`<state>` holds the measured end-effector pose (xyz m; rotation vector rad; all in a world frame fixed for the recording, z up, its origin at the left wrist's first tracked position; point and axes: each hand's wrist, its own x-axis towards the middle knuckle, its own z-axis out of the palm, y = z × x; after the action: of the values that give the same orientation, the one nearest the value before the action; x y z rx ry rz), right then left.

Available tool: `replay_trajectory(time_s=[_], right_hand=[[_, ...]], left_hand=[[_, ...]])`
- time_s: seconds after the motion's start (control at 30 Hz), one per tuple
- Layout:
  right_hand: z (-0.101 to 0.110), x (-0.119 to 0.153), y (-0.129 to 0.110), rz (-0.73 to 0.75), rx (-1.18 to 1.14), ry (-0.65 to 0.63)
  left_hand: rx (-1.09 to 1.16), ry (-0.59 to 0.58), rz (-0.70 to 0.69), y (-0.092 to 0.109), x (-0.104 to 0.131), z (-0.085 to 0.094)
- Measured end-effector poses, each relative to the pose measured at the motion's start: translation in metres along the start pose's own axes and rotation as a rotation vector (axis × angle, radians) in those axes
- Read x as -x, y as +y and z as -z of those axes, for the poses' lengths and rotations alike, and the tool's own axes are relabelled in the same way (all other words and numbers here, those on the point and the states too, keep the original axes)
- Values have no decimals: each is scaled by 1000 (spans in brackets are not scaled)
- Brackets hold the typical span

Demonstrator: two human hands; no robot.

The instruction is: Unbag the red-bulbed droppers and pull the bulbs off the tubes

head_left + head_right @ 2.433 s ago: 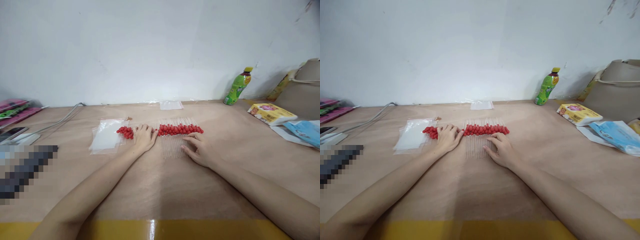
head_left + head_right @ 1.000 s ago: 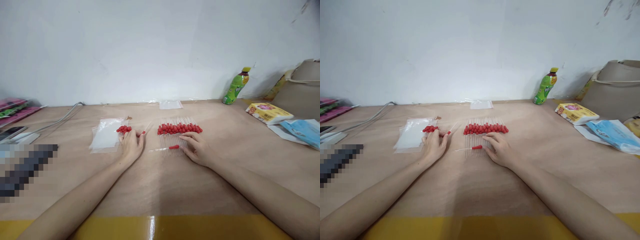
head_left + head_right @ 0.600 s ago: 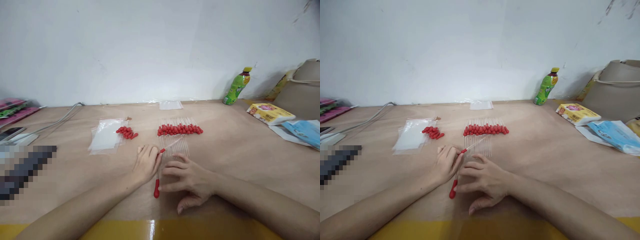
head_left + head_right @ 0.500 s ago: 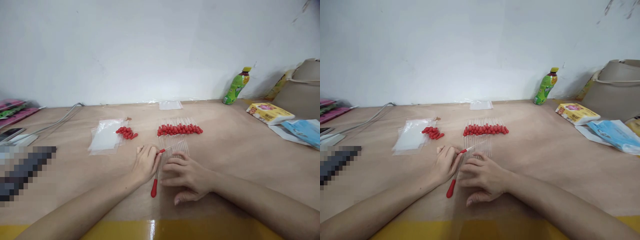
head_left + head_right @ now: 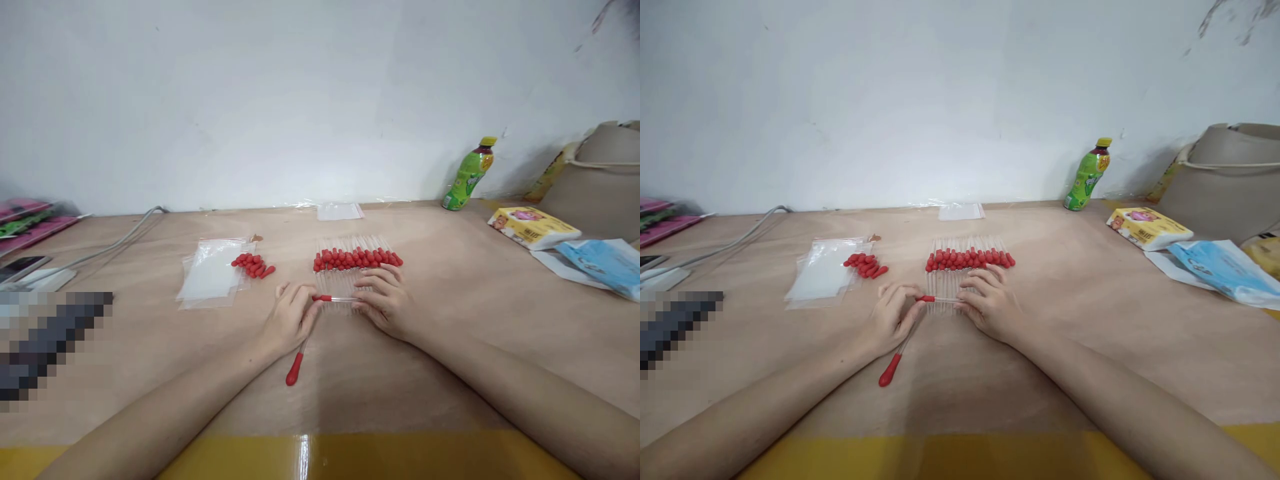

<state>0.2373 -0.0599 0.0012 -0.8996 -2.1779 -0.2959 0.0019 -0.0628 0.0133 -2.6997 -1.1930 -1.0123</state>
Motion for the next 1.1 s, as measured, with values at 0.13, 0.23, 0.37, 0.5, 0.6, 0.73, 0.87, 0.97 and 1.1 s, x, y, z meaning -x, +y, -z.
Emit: replay_trajectory(time_s=[0.13, 0.23, 0.37, 0.5, 0.6, 0.73, 0.87, 0.97, 1.1], right_hand=[[-1, -2, -5, -6, -38, 0], [0, -6, -10, -25, -40, -40], [-2, -9, -15, -2, -34, -80], [-9, -9, -15, 45, -77, -59], [-14, -5, -12, 97, -136, -31], [-19, -1, -11, 147, -184, 14], [-19, 0, -11, 161, -177, -2], [-17, -1, -10, 196, -161, 20], [-15, -2, -10, 228, -141, 56]], left_hand=[[29, -52, -27, -2, -7, 2], [49, -28, -70, -4, -10, -1], [74, 19, -144, -4, -10, -6], [91, 40, -211, -5, -10, -8], [78, 12, -239, -6, -12, -7], [38, -37, -296, -7, -14, -3], [23, -69, -328, -8, -15, -1], [26, -78, -346, -9, -14, -1], [40, -85, -348, -10, -13, -1]])
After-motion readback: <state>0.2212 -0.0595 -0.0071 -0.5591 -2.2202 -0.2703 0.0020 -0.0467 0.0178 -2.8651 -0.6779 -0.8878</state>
